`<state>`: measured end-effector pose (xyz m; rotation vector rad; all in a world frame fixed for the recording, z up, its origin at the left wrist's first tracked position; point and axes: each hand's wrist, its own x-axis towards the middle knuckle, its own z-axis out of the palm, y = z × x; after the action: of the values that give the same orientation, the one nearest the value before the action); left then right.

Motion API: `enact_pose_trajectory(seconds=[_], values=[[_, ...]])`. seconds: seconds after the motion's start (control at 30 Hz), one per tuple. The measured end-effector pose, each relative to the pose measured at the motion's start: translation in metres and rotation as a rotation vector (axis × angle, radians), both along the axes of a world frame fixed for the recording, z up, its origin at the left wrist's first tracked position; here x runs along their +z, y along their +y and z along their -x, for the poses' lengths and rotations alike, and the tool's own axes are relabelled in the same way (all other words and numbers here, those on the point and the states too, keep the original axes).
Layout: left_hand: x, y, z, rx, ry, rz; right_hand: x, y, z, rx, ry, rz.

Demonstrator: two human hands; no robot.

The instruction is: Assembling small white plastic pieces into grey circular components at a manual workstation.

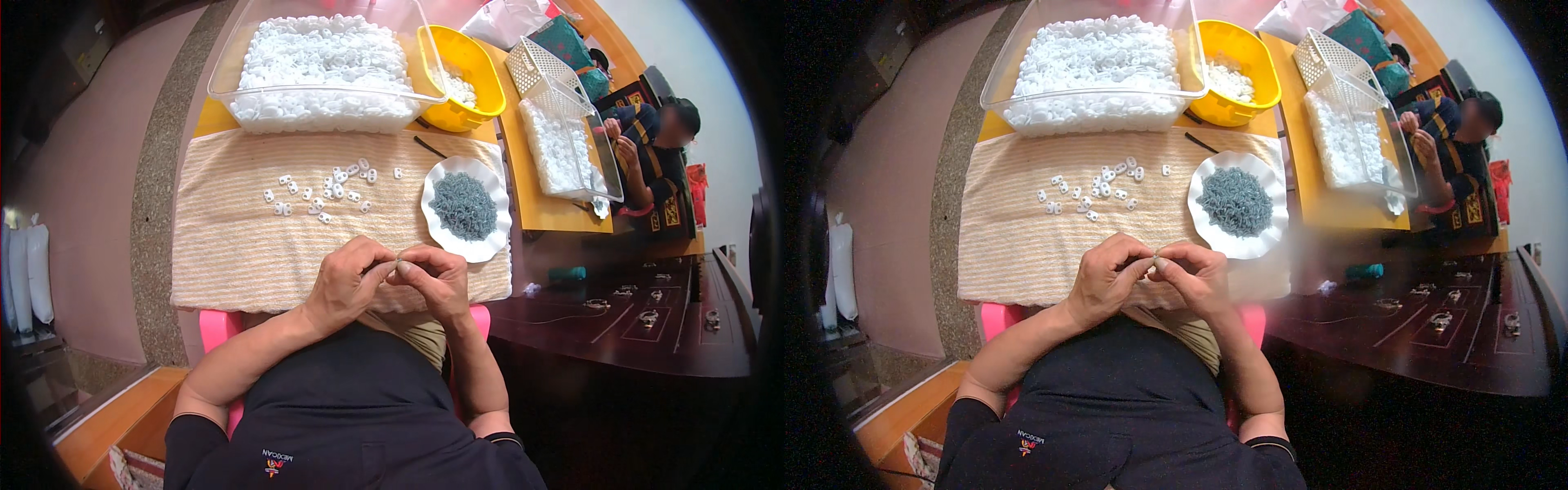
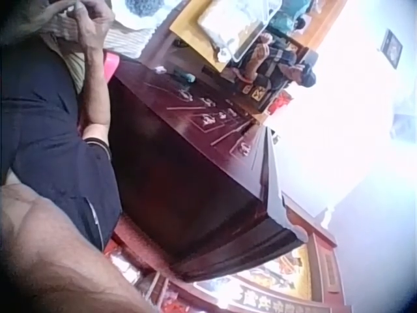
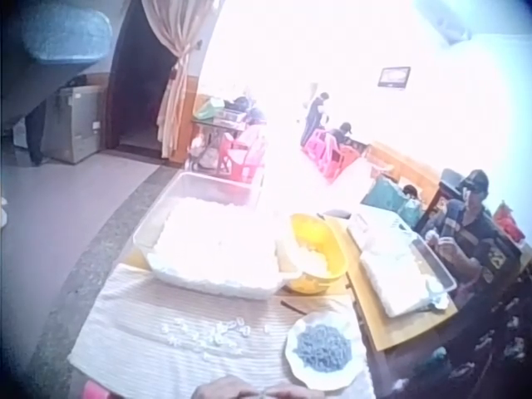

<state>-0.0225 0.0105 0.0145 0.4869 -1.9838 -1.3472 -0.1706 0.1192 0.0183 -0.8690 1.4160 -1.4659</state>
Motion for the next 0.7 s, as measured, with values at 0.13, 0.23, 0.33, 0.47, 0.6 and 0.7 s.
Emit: enact_pose_trajectory(seconds=[0.13,0.23,0.33,0.47,0.6,0.7], values=[[-0.0034,0.0002,0.0001,-0.007,0.008,0.054,0.0014,0.0014,-0.0006,-0.001,-0.053,-0.024],[-0.0041,0.0016,0.0003,-0.003,0.022,0.071,0.0028,0.0025,0.0008,0.002,-0.034,-0.054],[-0.0043,0.0029,0.001,0.009,0.03,0.122,0.0051,0.0038,0.0029,0.016,-0.013,-0.088],[-0.0018,0.004,0.0009,0.01,0.029,0.155,0.0067,0.0047,0.005,0.048,-0.041,-0.126],[-0.0037,0.0034,0.0006,0.018,-0.008,0.148,0.0059,0.0027,0.0043,0.061,-0.021,-0.113],[-0.0039,0.0029,0.0018,0.021,0.013,0.146,0.0075,0.0009,0.003,0.053,0.006,-0.113]])
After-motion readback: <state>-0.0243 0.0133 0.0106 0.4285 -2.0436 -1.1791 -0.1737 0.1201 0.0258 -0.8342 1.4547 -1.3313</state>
